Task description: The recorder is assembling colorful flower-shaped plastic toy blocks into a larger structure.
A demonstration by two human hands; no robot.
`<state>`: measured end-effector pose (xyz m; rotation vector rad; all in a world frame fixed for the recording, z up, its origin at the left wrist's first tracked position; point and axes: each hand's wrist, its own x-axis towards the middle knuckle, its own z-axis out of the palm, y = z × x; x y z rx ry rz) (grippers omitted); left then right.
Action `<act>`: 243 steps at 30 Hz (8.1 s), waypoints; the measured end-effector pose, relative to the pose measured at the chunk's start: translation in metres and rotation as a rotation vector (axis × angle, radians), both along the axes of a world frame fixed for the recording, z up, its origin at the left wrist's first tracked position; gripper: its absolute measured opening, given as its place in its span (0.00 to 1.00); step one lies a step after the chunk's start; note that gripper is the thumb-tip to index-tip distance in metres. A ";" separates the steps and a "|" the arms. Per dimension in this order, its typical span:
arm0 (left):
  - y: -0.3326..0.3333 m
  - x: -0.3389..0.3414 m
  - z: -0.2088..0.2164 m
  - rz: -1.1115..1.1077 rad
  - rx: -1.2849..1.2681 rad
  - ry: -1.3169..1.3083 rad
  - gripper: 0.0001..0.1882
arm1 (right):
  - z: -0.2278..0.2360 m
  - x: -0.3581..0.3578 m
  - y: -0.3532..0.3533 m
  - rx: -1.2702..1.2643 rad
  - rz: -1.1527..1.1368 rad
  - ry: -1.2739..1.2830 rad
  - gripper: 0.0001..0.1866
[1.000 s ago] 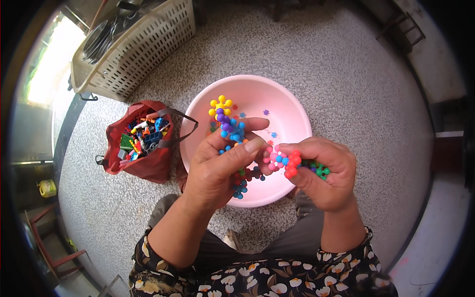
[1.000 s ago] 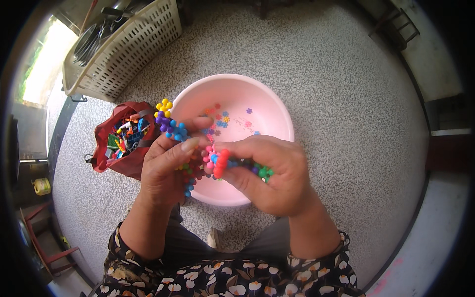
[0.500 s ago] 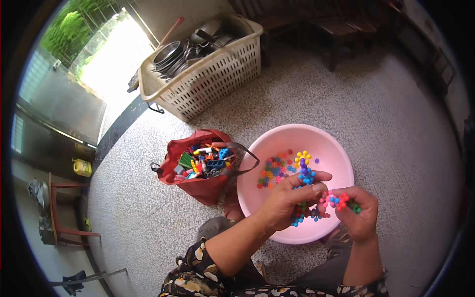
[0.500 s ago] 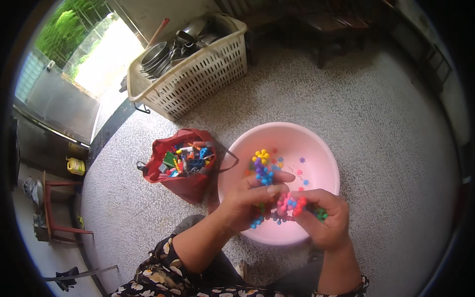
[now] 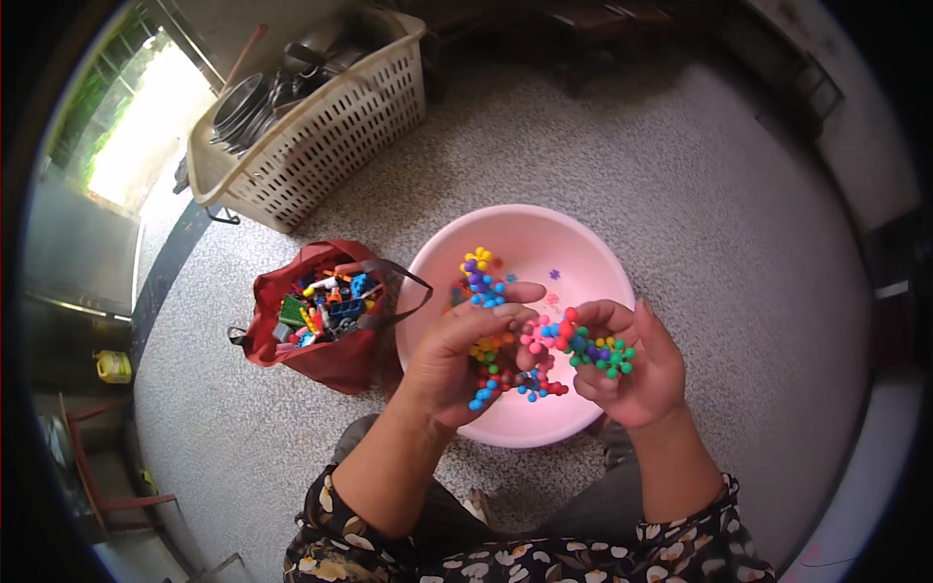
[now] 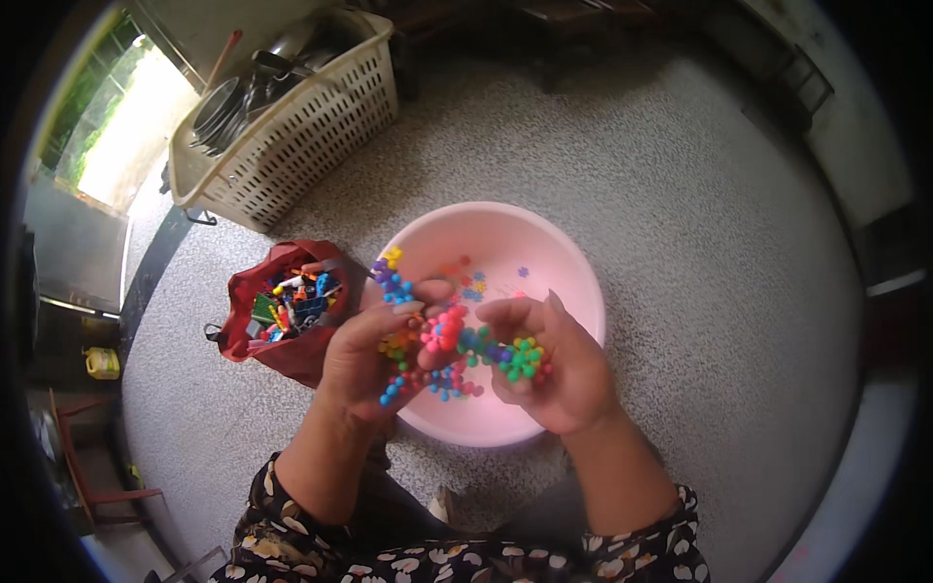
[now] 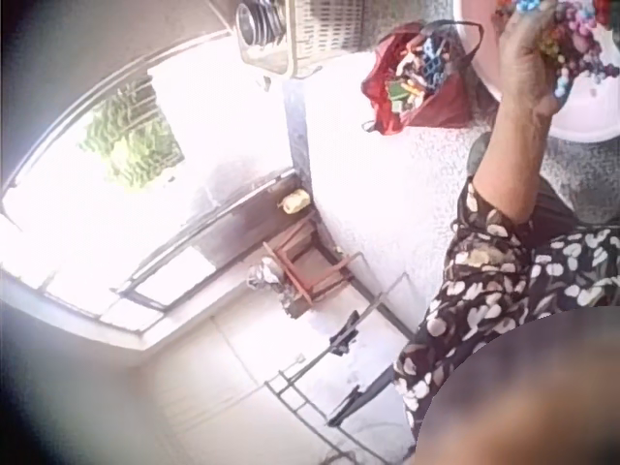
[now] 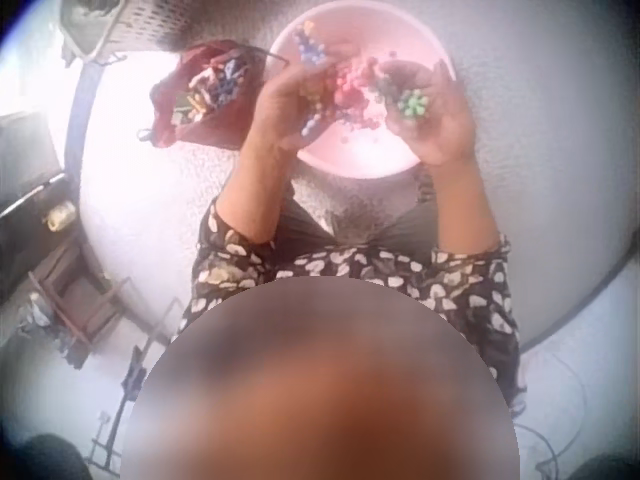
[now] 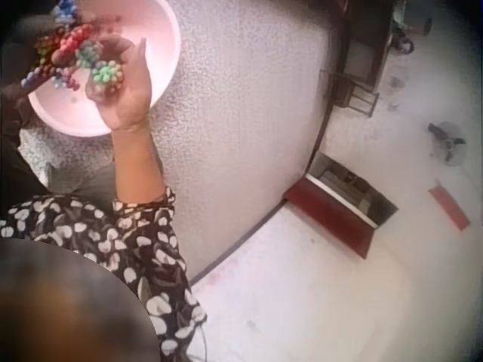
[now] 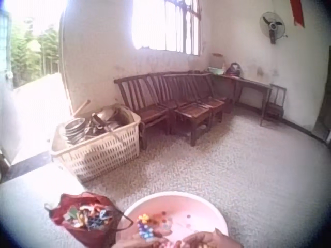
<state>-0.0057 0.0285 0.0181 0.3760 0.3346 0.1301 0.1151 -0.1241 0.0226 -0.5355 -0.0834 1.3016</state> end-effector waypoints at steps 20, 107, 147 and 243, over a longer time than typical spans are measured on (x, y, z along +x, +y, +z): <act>-0.020 -0.005 0.011 -0.148 0.405 -0.184 0.32 | -0.009 0.025 -0.022 -0.141 -0.208 -0.372 0.17; -0.032 -0.002 0.009 -0.030 0.404 0.179 0.23 | 0.016 0.023 -0.029 -0.224 -0.078 -0.891 0.12; -0.031 0.002 0.001 -0.135 0.507 0.153 0.20 | 0.019 0.016 -0.026 -0.207 0.042 -1.253 0.04; -0.027 0.009 0.005 0.144 0.576 0.218 0.29 | 0.004 -0.004 -0.005 -0.277 -0.492 -1.832 0.12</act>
